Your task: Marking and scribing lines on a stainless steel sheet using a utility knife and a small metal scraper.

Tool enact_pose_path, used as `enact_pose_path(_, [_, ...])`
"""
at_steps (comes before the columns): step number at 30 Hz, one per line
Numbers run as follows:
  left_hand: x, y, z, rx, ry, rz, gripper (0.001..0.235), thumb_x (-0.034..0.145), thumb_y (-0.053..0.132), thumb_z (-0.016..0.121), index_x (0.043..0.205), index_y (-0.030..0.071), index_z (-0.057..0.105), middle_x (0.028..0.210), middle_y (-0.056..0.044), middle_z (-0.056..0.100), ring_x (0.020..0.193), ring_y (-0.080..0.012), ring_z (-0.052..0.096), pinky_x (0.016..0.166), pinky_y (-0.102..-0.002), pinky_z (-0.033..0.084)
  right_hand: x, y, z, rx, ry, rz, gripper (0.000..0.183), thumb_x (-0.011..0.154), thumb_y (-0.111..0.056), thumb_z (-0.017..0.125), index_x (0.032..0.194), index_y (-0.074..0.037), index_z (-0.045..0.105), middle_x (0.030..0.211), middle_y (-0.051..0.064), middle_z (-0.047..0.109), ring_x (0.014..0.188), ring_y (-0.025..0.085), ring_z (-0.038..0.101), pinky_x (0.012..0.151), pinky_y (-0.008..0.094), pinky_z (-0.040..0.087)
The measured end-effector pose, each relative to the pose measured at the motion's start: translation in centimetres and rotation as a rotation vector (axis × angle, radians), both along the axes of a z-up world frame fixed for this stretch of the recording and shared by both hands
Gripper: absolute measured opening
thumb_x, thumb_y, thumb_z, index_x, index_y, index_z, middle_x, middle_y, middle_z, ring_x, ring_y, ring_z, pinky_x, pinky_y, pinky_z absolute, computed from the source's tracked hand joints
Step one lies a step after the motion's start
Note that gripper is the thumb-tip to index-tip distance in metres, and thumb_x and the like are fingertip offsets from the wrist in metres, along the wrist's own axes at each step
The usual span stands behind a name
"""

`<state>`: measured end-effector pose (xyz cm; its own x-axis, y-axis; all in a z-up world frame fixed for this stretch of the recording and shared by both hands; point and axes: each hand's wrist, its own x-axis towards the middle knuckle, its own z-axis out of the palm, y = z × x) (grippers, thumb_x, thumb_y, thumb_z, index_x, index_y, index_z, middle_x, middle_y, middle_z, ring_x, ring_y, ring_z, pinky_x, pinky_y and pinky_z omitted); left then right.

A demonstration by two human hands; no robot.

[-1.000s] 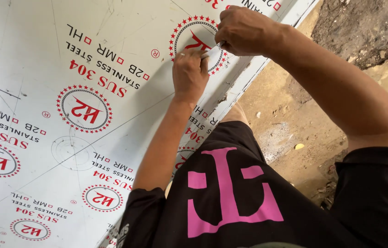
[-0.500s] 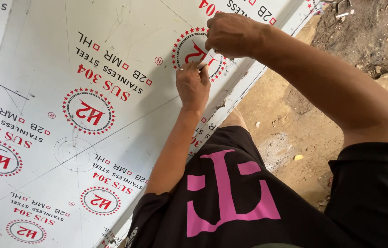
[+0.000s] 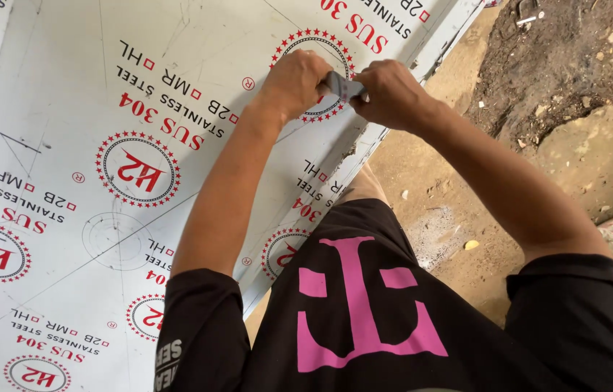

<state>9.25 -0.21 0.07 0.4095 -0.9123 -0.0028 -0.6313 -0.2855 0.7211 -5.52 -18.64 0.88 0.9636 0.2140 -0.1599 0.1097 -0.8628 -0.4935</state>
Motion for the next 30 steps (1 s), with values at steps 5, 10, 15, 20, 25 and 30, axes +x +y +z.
enact_pose_path(5, [0.6,-0.8,0.6,0.185,-0.024,-0.141,0.005,0.076,0.005,0.075,0.073,0.006,0.07,0.081,-0.014,0.07,0.084,-0.0326,0.069,0.078,-0.045,0.055,-1.1,1.4,0.7,0.147,-0.104,-0.166,0.009,0.089,-0.001,0.073,0.081,-0.004,0.071,0.073,0.007,0.069,0.061,0.016,0.062,0.052,0.032,0.053])
enact_pose_path(10, [-0.2,-0.3,0.3,0.078,-0.062,-0.099,0.007,0.079,0.007,0.076,0.074,0.007,0.071,0.081,-0.013,0.07,0.086,-0.0332,0.068,0.079,-0.046,0.054,-0.8,0.1,-0.7,0.085,-0.095,-0.11,0.013,0.09,-0.001,0.074,0.078,-0.004,0.071,0.07,0.006,0.069,0.062,0.017,0.062,0.054,0.032,0.053])
enact_pose_path(15, [-2.7,0.9,-0.1,-0.005,-0.045,0.091,0.005,0.083,0.008,0.075,0.08,0.006,0.072,0.083,-0.012,0.07,0.09,-0.0337,0.066,0.084,-0.046,0.053,1.8,-1.8,-0.5,0.046,-0.131,0.035,0.011,0.093,-0.001,0.075,0.082,-0.005,0.072,0.071,0.005,0.068,0.066,0.015,0.061,0.058,0.032,0.054])
enact_pose_path(20, [-6.3,1.2,-1.0,-0.117,-0.058,0.47,0.004,0.087,0.008,0.072,0.086,0.004,0.071,0.089,-0.012,0.072,0.089,-0.0323,0.066,0.085,-0.045,0.052,7.2,-3.0,1.1,-0.104,-0.139,0.377,0.022,0.095,-0.005,0.074,0.073,-0.008,0.071,0.07,0.001,0.068,0.073,0.015,0.063,0.079,0.033,0.057])
enact_pose_path(25, [-9.5,0.0,-0.7,-0.163,-0.059,0.783,0.003,0.092,0.007,0.07,0.091,0.005,0.072,0.089,-0.011,0.072,0.087,-0.0316,0.066,0.083,-0.044,0.052,12.8,-1.0,3.8,-0.238,-0.057,0.633,0.015,0.088,-0.01,0.074,0.073,-0.011,0.074,0.069,0.001,0.068,0.081,0.018,0.065,0.087,0.034,0.056])
enact_pose_path(30, [-9.5,-0.2,-0.2,-0.16,-0.039,0.91,0.007,0.095,0.007,0.068,0.088,0.006,0.07,0.085,-0.008,0.071,0.085,-0.0293,0.066,0.082,-0.044,0.052,14.3,-0.2,3.7,-0.272,0.033,0.719,0.009,0.085,-0.013,0.074,0.077,-0.009,0.076,0.067,0.002,0.068,0.08,0.021,0.065,0.082,0.035,0.056])
